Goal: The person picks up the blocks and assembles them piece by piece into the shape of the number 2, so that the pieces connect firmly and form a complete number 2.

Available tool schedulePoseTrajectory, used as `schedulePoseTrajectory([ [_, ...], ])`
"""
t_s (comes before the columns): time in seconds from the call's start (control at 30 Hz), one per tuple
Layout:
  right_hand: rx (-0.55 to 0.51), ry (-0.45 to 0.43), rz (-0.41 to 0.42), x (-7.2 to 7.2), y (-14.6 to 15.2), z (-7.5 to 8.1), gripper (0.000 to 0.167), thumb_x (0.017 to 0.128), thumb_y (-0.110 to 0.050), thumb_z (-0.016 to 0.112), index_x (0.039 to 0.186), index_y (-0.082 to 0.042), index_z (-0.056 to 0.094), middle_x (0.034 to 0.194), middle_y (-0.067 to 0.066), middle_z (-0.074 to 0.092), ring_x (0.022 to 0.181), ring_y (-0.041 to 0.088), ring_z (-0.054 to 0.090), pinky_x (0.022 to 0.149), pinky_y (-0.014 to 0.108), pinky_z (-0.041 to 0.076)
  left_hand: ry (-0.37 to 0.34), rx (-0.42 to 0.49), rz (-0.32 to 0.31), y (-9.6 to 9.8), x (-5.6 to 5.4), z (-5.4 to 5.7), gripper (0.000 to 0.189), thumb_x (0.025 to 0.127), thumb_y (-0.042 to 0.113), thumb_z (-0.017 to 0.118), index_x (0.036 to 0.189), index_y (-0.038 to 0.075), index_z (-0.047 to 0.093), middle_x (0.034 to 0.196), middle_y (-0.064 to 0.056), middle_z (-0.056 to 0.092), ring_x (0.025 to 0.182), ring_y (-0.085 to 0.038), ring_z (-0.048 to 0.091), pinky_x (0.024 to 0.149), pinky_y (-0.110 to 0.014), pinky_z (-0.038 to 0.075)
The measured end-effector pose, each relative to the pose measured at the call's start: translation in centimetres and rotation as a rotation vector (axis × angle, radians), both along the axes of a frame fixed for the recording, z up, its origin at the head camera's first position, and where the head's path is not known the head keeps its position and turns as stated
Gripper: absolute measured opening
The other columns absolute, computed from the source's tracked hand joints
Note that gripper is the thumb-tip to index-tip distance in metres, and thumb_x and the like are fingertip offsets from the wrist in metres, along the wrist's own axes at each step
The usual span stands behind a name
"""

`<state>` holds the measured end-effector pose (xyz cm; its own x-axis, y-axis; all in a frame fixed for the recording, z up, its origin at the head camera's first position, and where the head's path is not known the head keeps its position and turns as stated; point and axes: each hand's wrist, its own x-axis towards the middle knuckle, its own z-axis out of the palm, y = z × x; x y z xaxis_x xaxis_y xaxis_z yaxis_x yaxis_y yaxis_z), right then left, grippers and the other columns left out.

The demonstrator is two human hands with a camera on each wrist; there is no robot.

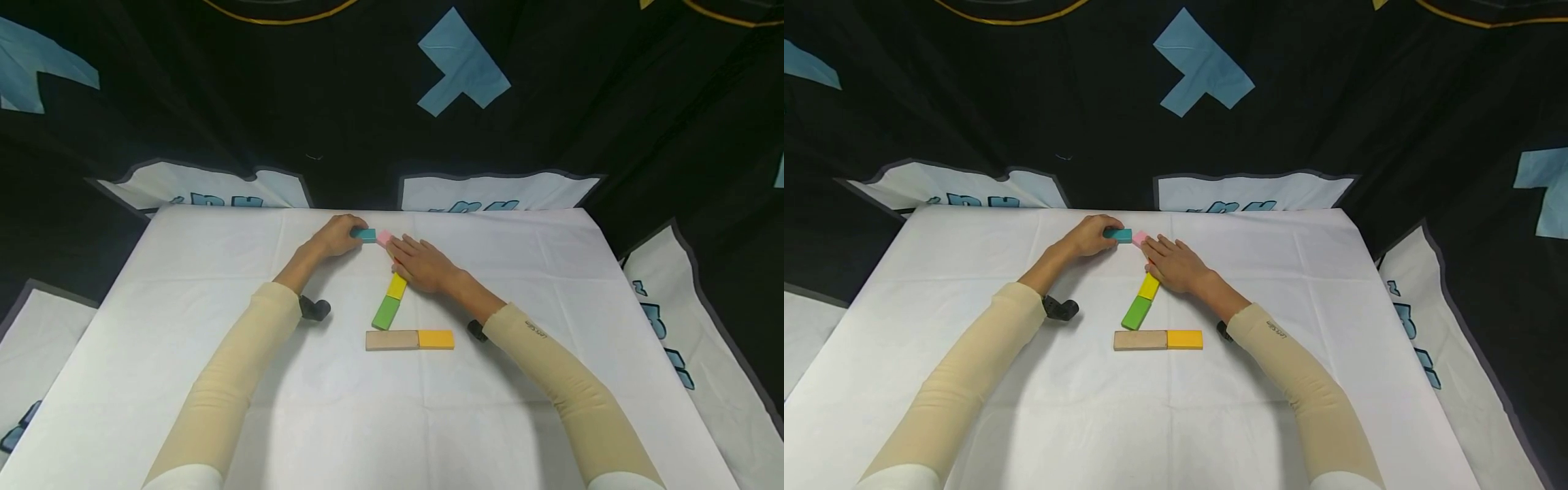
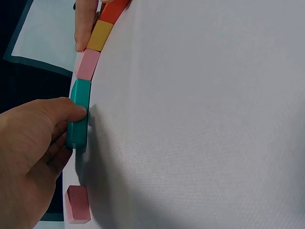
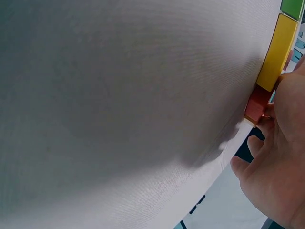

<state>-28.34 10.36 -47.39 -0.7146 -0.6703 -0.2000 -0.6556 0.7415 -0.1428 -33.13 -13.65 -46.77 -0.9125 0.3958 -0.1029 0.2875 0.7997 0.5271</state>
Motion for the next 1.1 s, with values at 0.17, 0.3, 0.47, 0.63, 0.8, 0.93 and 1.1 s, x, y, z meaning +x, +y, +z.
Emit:
schedulePoseTrajectory([
  [0.17,0.009,0.003,0.000,-0.1,0.0,0.0,0.062,0.109,-0.040,0.035,0.161,-0.014,0.016,0.166,0.003,0.014,0.151,0.027,0.011,0.120,0.050,0.014,-0.008,-0.013,0.008,0.0,-0.2,-0.2,0.038,0.094,0.005,0.063,0.131,-0.001,0.062,0.134,-0.018,0.059,0.125,-0.032,0.051,0.112,-0.043,0.036],
  [0.3,0.013,0.006,0.003,-0.1,0.0,0.0,0.061,0.109,-0.040,0.034,0.161,-0.014,0.017,0.166,0.003,0.014,0.151,0.027,0.011,0.120,0.050,0.014,-0.008,-0.021,0.015,0.0,-0.3,-0.2,0.038,0.093,0.006,0.064,0.131,0.001,0.063,0.135,-0.017,0.059,0.126,-0.032,0.050,0.111,-0.043,0.036],
  [0.47,0.010,0.010,0.006,-0.1,0.0,0.0,0.061,0.109,-0.040,0.035,0.161,-0.014,0.017,0.166,0.003,0.015,0.151,0.027,0.012,0.120,0.050,0.013,-0.008,-0.018,0.017,-0.1,-0.2,-0.1,0.042,0.092,0.006,0.066,0.134,0.002,0.061,0.137,-0.017,0.058,0.127,-0.032,0.048,0.113,-0.043,0.035],
  [0.63,0.014,0.010,0.009,0.0,-0.1,0.0,0.061,0.109,-0.040,0.035,0.161,-0.014,0.017,0.166,0.003,0.015,0.151,0.028,0.012,0.120,0.050,0.014,-0.006,-0.006,0.031,-0.2,0.0,0.0,0.048,0.090,0.008,0.069,0.137,0.004,0.058,0.137,-0.016,0.058,0.126,-0.031,0.049,0.112,-0.043,0.036],
  [0.8,0.014,0.011,0.010,-0.1,-0.1,0.0,0.061,0.108,-0.040,0.036,0.161,-0.014,0.018,0.165,0.003,0.015,0.151,0.028,0.012,0.120,0.050,0.014,0.016,0.016,0.044,-0.7,0.3,0.0,0.051,0.089,0.009,0.072,0.138,0.005,0.058,0.135,-0.016,0.059,0.124,-0.031,0.050,0.111,-0.043,0.037],
  [0.93,0.016,0.015,0.006,-0.1,-0.1,-0.1,0.061,0.108,-0.040,0.035,0.161,-0.014,0.018,0.166,0.003,0.015,0.151,0.027,0.011,0.120,0.049,0.013,0.033,0.057,0.062,-1.5,0.6,0.0,0.052,0.088,0.009,0.072,0.138,0.002,0.056,0.135,-0.017,0.058,0.126,-0.032,0.051,0.112,-0.044,0.036],
  [1.1,0.014,0.009,0.002,-0.1,-0.1,0.0,0.061,0.108,-0.040,0.036,0.161,-0.014,0.017,0.166,0.003,0.014,0.152,0.027,0.009,0.120,0.049,0.012,0.033,0.112,0.110,-2.9,0.9,0.0,0.054,0.088,0.010,0.072,0.138,0.000,0.055,0.137,-0.019,0.056,0.129,-0.033,0.050,0.112,-0.043,0.036],
])
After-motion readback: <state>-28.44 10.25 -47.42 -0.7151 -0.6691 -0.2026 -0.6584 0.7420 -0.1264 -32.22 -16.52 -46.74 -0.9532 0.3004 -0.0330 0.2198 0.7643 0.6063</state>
